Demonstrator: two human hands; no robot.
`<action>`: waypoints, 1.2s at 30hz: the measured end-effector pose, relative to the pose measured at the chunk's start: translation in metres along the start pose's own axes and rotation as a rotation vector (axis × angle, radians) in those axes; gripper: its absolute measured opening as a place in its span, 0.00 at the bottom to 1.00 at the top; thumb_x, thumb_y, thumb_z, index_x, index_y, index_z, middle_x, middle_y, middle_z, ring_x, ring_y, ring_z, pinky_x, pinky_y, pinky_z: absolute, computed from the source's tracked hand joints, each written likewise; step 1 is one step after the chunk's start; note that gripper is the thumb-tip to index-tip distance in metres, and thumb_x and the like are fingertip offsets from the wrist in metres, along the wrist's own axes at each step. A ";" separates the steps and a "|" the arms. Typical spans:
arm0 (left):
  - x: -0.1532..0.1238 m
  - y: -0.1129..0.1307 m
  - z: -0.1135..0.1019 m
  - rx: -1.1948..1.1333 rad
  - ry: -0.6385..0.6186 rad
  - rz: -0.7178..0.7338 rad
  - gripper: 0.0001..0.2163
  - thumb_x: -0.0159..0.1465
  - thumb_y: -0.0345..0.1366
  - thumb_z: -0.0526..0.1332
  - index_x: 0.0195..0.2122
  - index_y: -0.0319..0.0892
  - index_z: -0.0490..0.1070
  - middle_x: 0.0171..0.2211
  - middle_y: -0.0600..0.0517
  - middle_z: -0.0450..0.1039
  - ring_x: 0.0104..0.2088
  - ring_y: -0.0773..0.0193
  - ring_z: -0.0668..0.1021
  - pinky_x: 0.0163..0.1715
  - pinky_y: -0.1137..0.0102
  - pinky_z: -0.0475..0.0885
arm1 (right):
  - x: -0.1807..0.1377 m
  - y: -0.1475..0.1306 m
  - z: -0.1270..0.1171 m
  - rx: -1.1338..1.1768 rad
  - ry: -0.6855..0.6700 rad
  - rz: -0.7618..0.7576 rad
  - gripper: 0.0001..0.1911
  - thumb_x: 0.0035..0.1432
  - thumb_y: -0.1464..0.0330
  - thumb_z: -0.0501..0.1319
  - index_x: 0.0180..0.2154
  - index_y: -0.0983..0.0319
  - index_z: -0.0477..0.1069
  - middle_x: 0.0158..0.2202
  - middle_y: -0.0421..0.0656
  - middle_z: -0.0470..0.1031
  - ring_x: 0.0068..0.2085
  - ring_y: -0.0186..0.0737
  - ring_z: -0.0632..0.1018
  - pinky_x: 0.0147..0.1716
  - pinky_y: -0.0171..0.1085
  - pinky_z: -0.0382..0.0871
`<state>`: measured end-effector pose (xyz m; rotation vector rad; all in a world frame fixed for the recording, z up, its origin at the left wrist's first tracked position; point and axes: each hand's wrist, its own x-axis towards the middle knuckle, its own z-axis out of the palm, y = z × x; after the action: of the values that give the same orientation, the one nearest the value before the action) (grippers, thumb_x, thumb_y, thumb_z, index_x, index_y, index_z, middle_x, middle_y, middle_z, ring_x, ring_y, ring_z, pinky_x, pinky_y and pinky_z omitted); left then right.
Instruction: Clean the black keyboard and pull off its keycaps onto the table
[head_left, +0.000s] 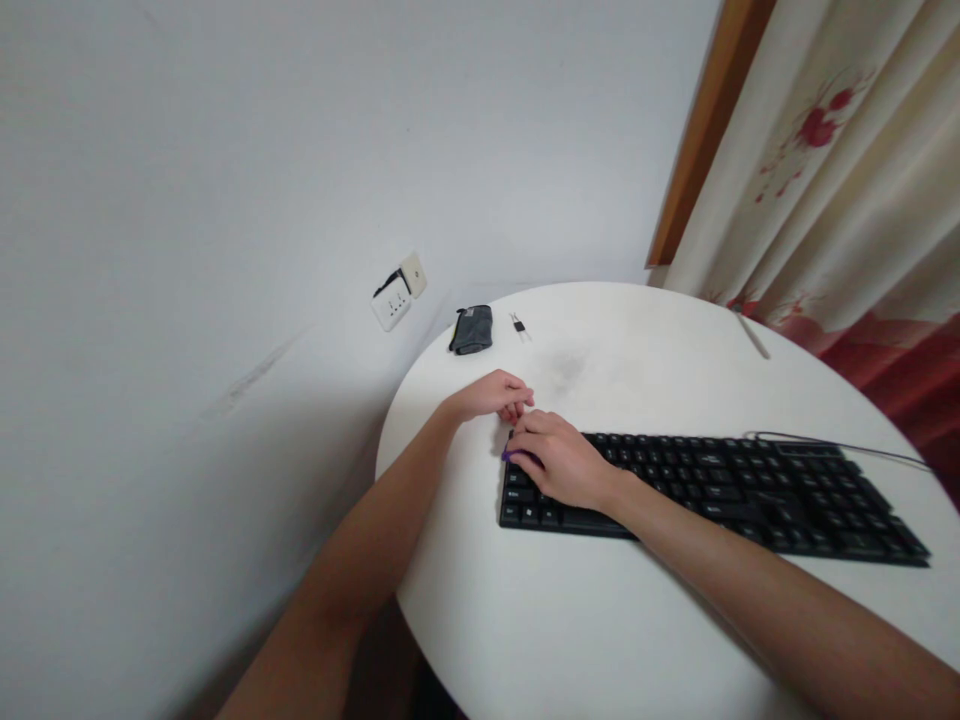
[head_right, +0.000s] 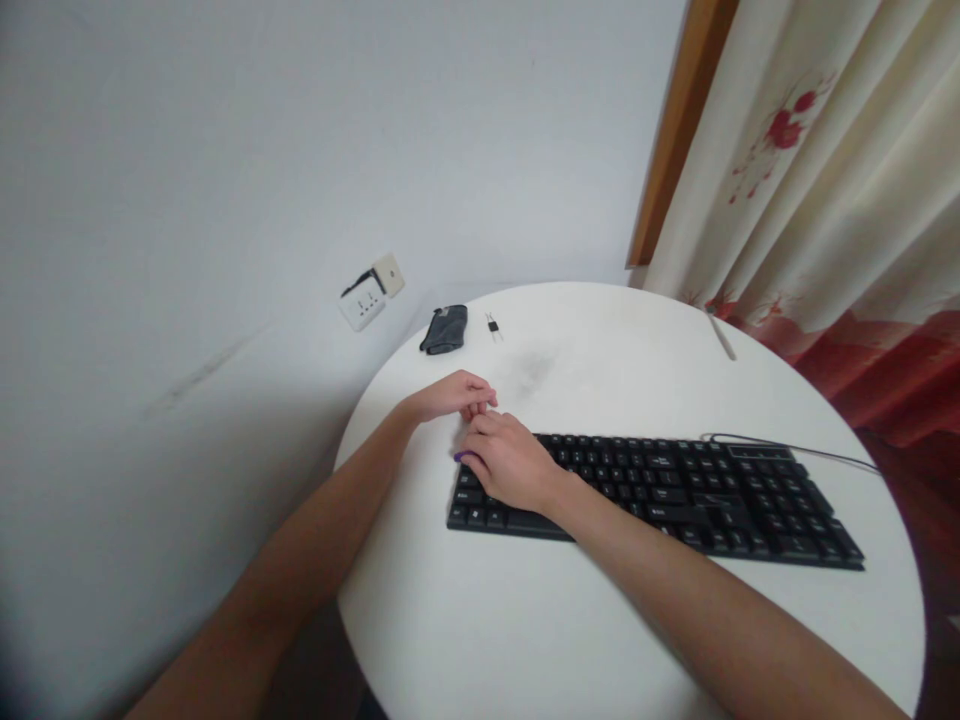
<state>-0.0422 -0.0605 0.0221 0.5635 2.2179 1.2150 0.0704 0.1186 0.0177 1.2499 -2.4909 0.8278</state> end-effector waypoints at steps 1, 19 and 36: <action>0.000 0.000 0.000 0.000 0.001 0.002 0.21 0.59 0.52 0.62 0.35 0.34 0.76 0.25 0.49 0.75 0.24 0.67 0.76 0.25 0.75 0.69 | 0.000 0.000 0.000 0.011 -0.010 -0.017 0.08 0.65 0.69 0.57 0.40 0.61 0.76 0.37 0.45 0.73 0.44 0.43 0.71 0.45 0.43 0.66; -0.004 0.007 0.002 0.006 0.004 0.001 0.21 0.59 0.53 0.62 0.30 0.35 0.74 0.22 0.51 0.73 0.23 0.68 0.74 0.25 0.75 0.69 | 0.002 0.001 0.002 -0.041 0.119 0.122 0.09 0.66 0.71 0.55 0.40 0.62 0.75 0.40 0.48 0.72 0.44 0.44 0.71 0.46 0.44 0.67; -0.002 0.003 0.001 0.007 0.009 0.001 0.22 0.59 0.53 0.62 0.35 0.34 0.75 0.25 0.49 0.75 0.24 0.67 0.76 0.25 0.74 0.69 | -0.001 -0.002 -0.003 0.116 -0.039 -0.089 0.07 0.64 0.71 0.58 0.38 0.61 0.76 0.38 0.44 0.73 0.42 0.40 0.73 0.45 0.39 0.68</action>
<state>-0.0396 -0.0596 0.0252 0.5635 2.2304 1.2128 0.0725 0.1201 0.0206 1.4168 -2.4269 0.9465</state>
